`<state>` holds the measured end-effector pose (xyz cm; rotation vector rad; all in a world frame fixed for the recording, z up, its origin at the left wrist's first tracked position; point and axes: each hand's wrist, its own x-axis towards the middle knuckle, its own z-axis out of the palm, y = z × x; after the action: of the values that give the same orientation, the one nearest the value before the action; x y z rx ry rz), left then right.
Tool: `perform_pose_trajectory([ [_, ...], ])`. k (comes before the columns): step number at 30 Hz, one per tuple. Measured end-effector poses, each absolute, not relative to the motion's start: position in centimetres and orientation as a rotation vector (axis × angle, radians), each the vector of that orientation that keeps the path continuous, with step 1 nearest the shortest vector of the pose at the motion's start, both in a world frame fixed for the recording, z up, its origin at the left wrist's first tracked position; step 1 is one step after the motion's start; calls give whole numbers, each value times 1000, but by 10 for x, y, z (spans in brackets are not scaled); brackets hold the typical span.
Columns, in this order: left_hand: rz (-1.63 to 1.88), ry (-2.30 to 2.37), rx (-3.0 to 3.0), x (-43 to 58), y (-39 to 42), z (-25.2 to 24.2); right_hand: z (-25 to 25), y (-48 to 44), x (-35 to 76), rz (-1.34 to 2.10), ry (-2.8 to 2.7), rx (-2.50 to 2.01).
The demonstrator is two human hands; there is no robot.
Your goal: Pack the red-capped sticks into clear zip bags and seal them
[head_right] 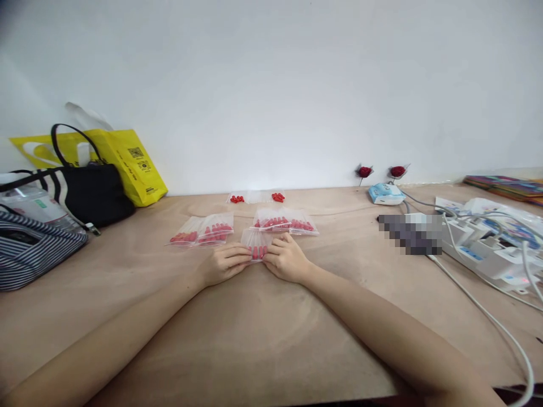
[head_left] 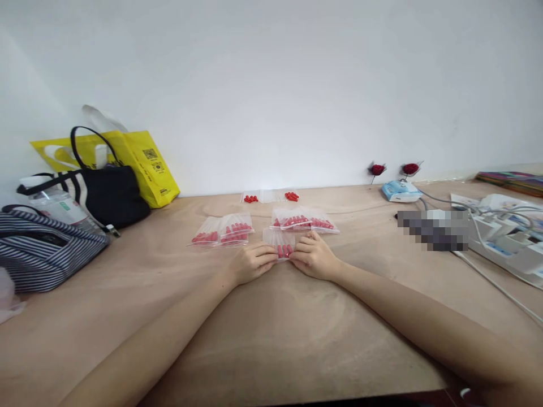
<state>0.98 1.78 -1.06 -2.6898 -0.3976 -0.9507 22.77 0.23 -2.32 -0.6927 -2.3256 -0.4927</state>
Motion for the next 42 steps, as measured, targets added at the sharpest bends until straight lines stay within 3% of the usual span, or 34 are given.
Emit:
perform_pose_trajectory([
  [9, -936, -730, -2632, 2, 3, 11, -20, -2, 222, -312, -2338, -715],
  [15, -1265, -1359, -2473, -17, 17, 33, -27, 0, 234, -182, -2341, -822],
  [20, -1430, -1470, -2338, -9, 46, 38, -29, 1, 233, -150, -2331, -821],
  [32, -613, -1265, -2726, 7, 90, 11, -29, 1, 235, -157, -2343, -823],
  [42, -459, -1290, -2678, -59, 63, 26, -30, 1, 242, -181, -2200, -1023],
])
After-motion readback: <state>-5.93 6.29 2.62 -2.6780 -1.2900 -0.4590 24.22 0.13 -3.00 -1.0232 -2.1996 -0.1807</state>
